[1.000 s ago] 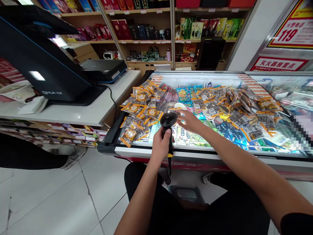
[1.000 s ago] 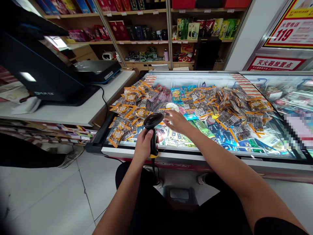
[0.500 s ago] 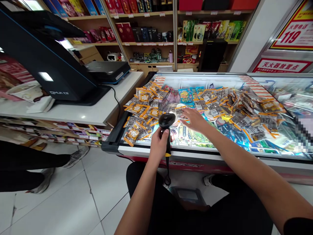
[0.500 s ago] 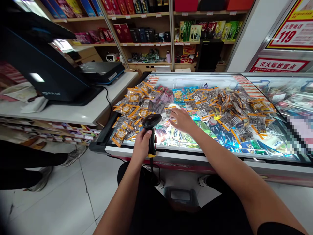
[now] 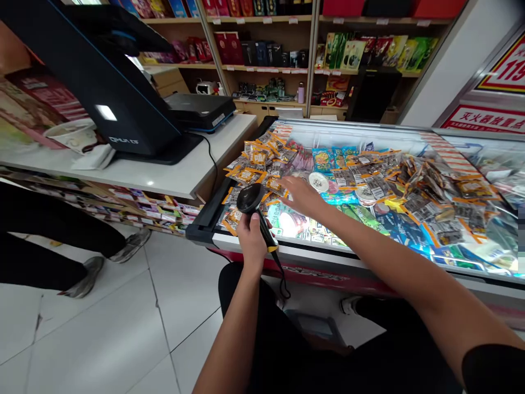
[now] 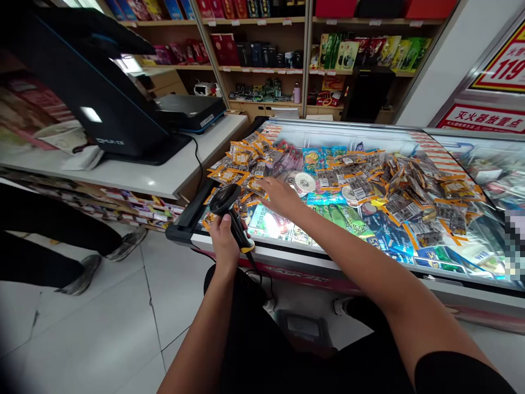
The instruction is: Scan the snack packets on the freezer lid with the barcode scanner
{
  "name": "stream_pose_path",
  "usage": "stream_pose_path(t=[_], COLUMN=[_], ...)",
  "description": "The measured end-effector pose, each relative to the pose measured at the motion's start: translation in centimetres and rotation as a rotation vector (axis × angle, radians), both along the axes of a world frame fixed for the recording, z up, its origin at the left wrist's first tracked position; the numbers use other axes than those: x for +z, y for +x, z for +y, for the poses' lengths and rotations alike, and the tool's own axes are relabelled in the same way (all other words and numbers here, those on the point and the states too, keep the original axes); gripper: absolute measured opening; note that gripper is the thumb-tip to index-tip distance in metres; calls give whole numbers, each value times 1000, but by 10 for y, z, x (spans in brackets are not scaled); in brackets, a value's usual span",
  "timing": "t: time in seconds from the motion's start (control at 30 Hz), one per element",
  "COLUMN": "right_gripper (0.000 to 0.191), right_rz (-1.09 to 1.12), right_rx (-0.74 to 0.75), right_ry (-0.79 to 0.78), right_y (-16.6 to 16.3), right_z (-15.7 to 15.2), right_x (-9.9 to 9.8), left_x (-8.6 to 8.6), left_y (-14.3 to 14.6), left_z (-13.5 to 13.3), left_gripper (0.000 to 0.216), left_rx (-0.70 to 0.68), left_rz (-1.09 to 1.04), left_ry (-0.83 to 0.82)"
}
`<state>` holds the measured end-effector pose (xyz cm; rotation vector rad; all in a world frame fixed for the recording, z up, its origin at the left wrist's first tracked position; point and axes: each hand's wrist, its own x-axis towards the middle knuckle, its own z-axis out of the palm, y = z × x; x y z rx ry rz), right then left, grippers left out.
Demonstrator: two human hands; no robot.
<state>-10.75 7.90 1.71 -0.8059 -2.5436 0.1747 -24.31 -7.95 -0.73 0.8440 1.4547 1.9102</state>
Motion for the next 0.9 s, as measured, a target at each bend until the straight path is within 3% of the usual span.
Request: stream_pose_path(t=[0.1, 0.23, 0.33, 0.4, 0.5, 0.63, 0.77, 0.9], right_gripper=[42, 35, 50, 67, 86, 73, 61, 61], right_rz=[8, 118, 300, 307, 193, 37, -169, -204], right_rx=[-9, -85, -196, -285, -358, -259, -135, -172], right_ry=[-14, -140, -340, -442, -303, -1, 8, 6], right_y=[-23, -10, 21, 46, 81, 108, 106, 98], right_z=[2, 10, 13, 13, 7, -6, -17, -26], right_x=[-5, 0, 5, 5, -2, -13, -22, -28], left_x=[0, 1, 3, 4, 7, 12, 18, 21], left_y=[-2, -4, -2, 2, 10, 23, 36, 52], left_z=[1, 0, -1, -2, -4, -1, 13, 26], left_gripper=[34, 35, 34, 32, 31, 32, 29, 29], left_rx=[-9, -26, -25, -47, -104, -174, -291, -363], left_rz=[8, -14, -27, -21, -6, 9, 112, 133], left_ry=[-11, -13, -11, -18, -36, -51, -114, -132])
